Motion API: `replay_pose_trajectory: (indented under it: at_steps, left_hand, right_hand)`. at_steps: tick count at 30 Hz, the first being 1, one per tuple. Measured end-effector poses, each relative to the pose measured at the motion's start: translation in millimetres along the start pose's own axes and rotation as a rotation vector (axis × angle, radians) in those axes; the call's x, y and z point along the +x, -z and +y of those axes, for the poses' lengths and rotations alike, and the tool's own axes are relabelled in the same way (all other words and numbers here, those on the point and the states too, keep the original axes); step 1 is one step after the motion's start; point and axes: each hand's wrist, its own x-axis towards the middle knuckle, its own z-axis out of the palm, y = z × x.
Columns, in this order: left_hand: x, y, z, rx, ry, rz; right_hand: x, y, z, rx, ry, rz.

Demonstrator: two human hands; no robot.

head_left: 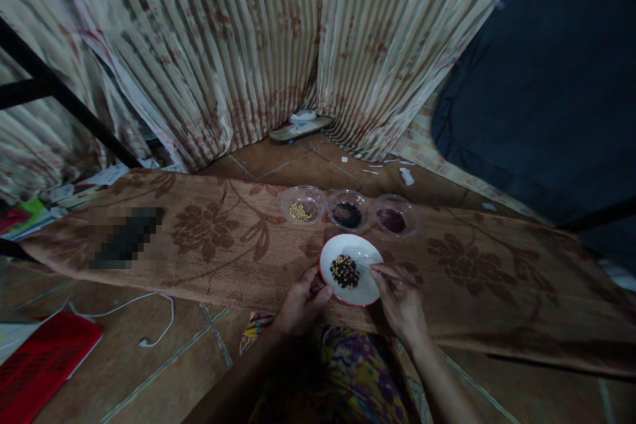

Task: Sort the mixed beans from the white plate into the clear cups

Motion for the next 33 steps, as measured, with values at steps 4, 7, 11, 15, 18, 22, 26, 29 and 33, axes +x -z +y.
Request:
replay_pose_trajectory:
  at_steps: [4, 7, 11, 15, 18, 22, 26, 29, 33]
  left_hand:
    - [0, 0.1, 2, -0.009, 0.008, 0.01]
    - [0, 0.1, 3, -0.001, 0.014, 0.013]
    - [0, 0.6, 2, 0.014, 0.01, 0.012]
    - [0, 0.2, 1, 0.01, 0.005, 0.021]
    - [0, -0.3, 0, 0.012, 0.006, 0.023]
    - [0, 0.2, 2, 0.015, 0.013, 0.022]
    - [0, 1.2, 5, 0.009, 0.02, 0.018]
    - [0, 1.3, 6, 0.005, 0.032, 0.027]
    - [0, 0.6, 4, -0.016, 0.036, 0.03]
  right_hand:
    - [1, -4, 0, -0.029, 0.051, -0.005]
    - [1, -5, -1, -0.058, 0.068, 0.004]
    - [0, -5, 1, -0.083, 0.076, 0.008]
    - [-1, -6, 4, -0.107, 0.098, 0.023]
    - [-1, -7, 5, -0.106, 0.111, 0.03]
    - [-2, -6, 4, -0.074, 0.095, 0.048]
    - [3, 7, -1, -0.063, 0.038, 0.106]
    - [19, 25, 1, -0.073, 0.013, 0.216]
    - [57, 49, 12, -0.017, 0.012, 0.399]
